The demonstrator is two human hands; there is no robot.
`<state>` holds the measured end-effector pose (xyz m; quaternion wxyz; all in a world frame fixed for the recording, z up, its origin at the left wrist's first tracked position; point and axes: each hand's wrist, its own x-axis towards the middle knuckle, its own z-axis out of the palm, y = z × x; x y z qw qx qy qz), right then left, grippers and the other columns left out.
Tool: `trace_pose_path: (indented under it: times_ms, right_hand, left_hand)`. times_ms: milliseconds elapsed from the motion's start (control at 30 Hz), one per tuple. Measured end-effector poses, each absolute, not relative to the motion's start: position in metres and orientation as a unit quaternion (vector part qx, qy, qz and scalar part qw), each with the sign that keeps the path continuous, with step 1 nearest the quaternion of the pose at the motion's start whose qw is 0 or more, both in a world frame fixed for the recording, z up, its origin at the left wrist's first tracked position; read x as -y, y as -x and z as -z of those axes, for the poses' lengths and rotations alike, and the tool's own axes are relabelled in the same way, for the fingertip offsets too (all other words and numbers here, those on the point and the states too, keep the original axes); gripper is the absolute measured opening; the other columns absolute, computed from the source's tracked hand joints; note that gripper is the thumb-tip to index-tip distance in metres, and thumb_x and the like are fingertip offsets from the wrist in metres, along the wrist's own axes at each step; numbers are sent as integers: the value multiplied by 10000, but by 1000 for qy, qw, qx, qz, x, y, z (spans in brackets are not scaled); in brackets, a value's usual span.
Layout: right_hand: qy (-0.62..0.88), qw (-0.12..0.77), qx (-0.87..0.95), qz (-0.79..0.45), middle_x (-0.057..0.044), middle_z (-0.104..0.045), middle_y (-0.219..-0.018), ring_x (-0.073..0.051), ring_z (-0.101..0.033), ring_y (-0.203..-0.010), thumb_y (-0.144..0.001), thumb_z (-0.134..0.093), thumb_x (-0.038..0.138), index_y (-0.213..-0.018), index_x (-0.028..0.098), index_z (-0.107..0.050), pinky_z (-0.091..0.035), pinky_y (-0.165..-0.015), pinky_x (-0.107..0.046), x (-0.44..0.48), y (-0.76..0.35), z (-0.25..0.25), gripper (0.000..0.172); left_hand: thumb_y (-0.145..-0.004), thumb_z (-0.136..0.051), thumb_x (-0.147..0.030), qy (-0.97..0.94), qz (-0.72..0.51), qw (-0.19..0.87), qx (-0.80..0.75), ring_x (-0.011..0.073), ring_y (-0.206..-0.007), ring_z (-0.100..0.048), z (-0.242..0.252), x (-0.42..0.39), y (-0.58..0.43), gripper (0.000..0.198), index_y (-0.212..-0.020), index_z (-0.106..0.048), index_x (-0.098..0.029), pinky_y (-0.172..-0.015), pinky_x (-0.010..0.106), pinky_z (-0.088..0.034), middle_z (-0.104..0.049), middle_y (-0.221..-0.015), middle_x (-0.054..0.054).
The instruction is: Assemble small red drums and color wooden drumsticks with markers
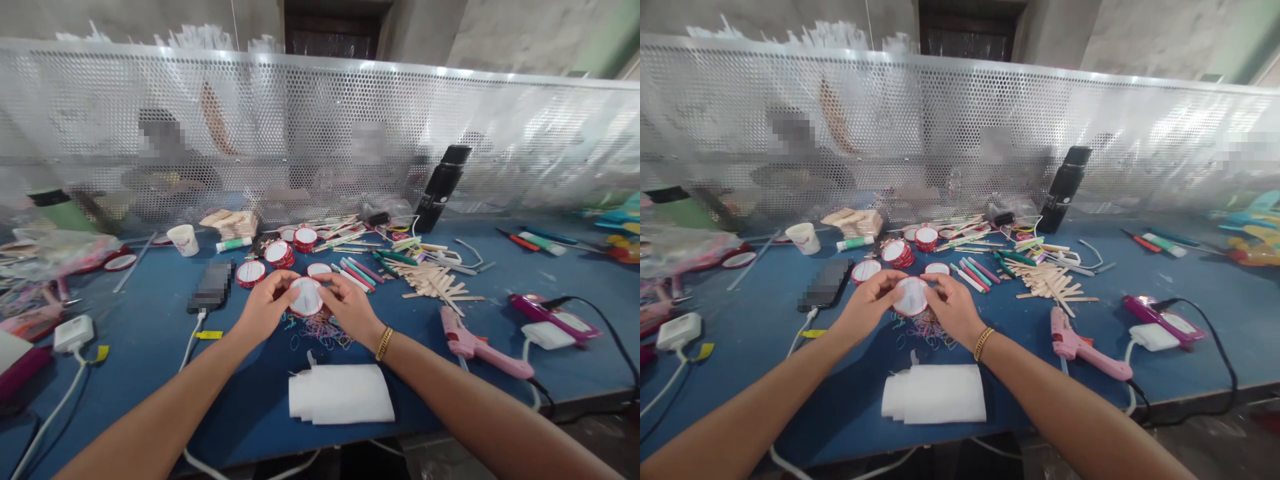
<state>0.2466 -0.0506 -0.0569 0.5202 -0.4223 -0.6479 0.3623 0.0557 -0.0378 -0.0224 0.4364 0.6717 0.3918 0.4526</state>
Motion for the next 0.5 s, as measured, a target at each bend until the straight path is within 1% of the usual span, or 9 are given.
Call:
trace_pose_path:
  times_ms: [67, 167, 300, 500]
  right_hand:
    - [428, 530, 639, -357, 26, -575, -613, -122, -507, -507, -911, -572, 415, -1118, 211, -651, -428, -485, -247, 50, -247, 56, 301]
    - [440, 541, 631, -339, 21, -581, -622, -117, -498, -503, -897, -588, 405, -1094, 194, -661, -412, -473, -242, 51, -248, 52, 297]
    - [430, 545, 639, -332, 21, -577, -627, -108, -486, -502, -902, -580, 375, -1114, 187, -662, -402, -471, -236, 53, -248, 50, 295]
    - [418, 551, 635, -344, 55, -511, -556, -87, -457, -451, -899, -555, 318, -1095, 179, -659, -366, -441, -211, 57, -245, 50, 262]
  left_hand:
    - [-850, -635, -372, -678, -440, 446, -385, 173, -746, -611, 22, 38, -55, 288, -1070, -655, -187, -628, 269, -473, -689, -912, 55]
    - [-834, -663, -339, -686, -448, 424, -385, 169, -756, -611, 22, 38, -55, 308, -1104, -638, -192, -647, 269, -479, -688, -914, 51]
    - [-812, -684, -282, -691, -466, 393, -387, 154, -759, -609, 20, 41, -56, 228, -1017, -634, -195, -686, 266, -481, -686, -887, 38]
    - [-815, -637, -232, -710, -466, 356, -390, 116, -672, -555, 16, 43, -55, 142, -950, -670, -203, -614, 231, -441, -656, -802, -8]
